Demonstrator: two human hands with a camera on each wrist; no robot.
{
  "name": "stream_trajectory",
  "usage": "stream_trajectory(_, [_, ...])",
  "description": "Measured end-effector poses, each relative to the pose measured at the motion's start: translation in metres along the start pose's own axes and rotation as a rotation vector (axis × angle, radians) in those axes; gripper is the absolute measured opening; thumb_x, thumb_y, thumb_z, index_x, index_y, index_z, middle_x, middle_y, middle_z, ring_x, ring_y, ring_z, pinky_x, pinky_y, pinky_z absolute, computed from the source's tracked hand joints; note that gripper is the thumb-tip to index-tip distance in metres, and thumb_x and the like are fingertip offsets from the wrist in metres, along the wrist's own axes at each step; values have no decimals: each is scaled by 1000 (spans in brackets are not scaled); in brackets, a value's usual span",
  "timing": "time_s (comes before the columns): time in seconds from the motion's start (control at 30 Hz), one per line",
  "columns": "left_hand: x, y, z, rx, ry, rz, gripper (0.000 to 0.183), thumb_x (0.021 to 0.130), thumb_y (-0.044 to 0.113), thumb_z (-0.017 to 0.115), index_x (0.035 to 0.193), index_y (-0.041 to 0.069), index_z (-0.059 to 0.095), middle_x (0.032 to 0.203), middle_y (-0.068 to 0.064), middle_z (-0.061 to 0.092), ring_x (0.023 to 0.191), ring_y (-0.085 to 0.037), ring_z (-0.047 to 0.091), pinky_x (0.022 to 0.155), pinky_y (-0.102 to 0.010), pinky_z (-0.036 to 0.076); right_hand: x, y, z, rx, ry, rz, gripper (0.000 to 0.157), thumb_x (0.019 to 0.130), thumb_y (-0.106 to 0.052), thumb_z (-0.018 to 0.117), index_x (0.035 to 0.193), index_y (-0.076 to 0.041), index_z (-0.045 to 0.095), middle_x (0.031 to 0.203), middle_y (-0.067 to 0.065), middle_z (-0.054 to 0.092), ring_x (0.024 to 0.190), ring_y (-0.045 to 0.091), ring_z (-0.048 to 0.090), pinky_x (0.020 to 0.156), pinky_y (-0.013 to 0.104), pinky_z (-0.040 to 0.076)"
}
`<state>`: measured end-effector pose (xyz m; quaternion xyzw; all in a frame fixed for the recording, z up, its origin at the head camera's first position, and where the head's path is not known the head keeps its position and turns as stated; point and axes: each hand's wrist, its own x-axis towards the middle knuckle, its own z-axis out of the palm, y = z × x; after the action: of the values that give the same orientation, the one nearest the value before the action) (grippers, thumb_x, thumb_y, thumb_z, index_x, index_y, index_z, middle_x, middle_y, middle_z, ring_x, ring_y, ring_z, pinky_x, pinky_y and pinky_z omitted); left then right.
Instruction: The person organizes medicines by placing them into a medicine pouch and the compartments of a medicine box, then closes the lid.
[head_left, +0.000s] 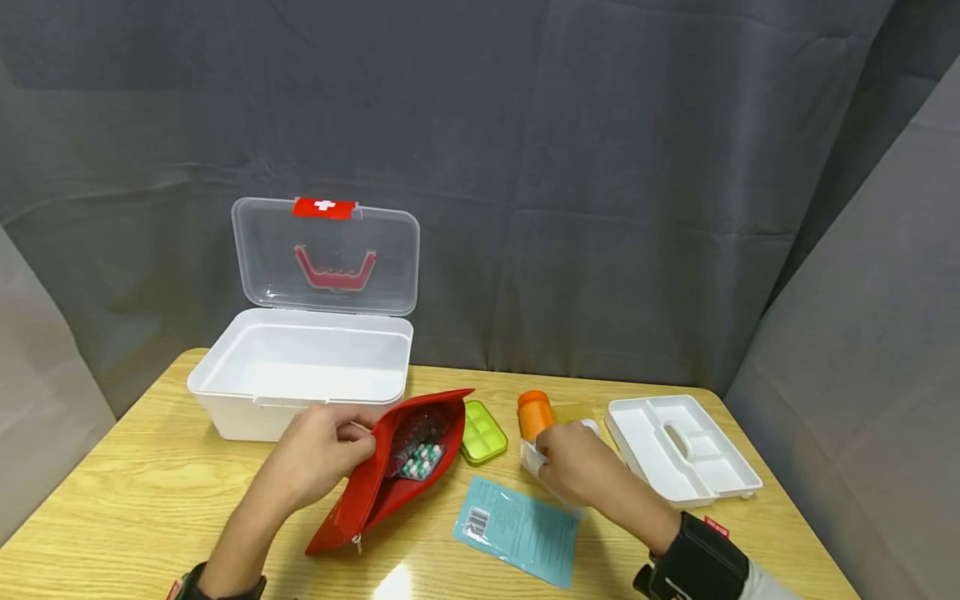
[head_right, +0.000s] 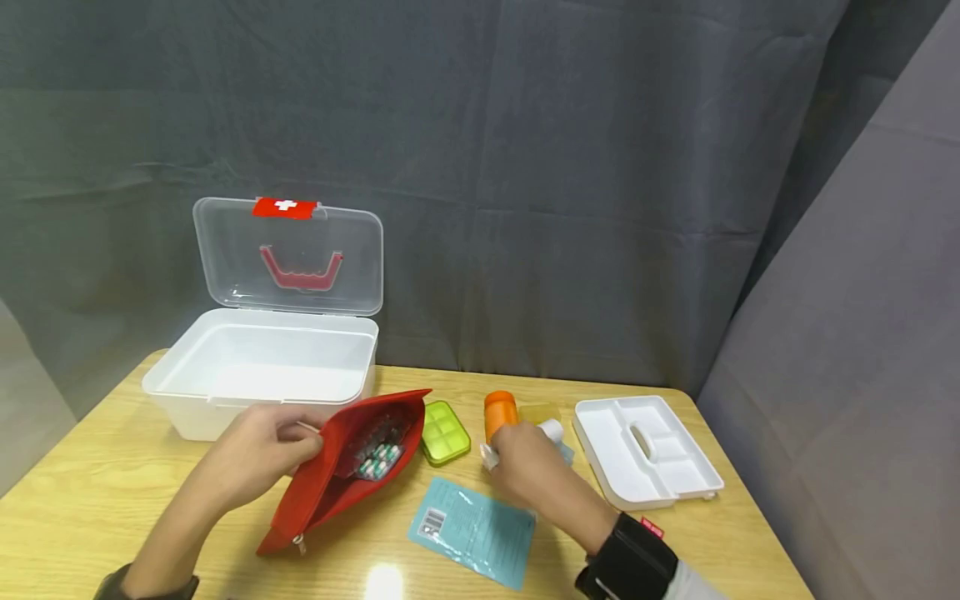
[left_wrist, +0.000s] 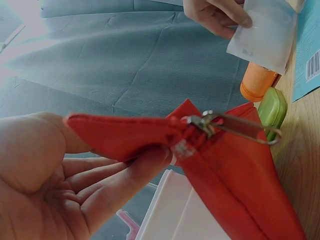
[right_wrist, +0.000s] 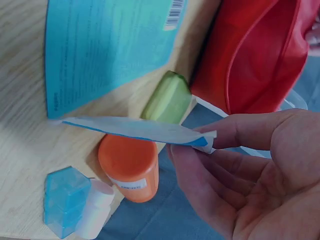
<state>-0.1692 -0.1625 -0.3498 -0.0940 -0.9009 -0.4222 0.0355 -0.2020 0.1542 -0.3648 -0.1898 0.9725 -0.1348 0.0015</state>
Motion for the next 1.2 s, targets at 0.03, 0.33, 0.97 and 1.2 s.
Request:
stream_trajectory(0.03, [0, 0, 0, 1, 1, -2, 21, 78, 1, 58, 87, 12, 73, 66, 6, 62, 59, -9, 49, 52, -22, 37, 0, 0, -2, 8, -8, 9, 15, 74, 6, 65, 68, -8, 64, 57, -3, 47, 53, 14, 40, 50, 27, 30])
stream_trajectory(0.33, [0, 0, -1, 5, 4, 3, 20, 78, 1, 58, 86, 12, 73, 65, 6, 61, 58, -8, 49, 52, -21, 36, 5, 6, -15, 112, -24, 72, 13, 74, 5, 63, 77, -5, 70, 61, 1, 55, 50, 14, 47, 46, 26, 39])
stream_trajectory(0.97, [0, 1, 0, -9, -3, -8, 21, 78, 1, 58, 89, 10, 73, 66, 5, 65, 59, -9, 53, 53, -22, 41, 7, 2, -18, 213, -79, 147, 6, 80, -1, 68, 81, -6, 65, 64, 4, 59, 48, 16, 57, 46, 28, 47])
stream_trajectory(1.2, [0, 1, 0, -13, -4, -13, 21, 78, 1, 58, 89, 10, 73, 67, 5, 65, 60, -10, 53, 53, -22, 41, 8, 1, -16, 345, -108, 145, 6, 83, 3, 64, 83, -2, 61, 61, 7, 58, 45, 19, 60, 45, 30, 52])
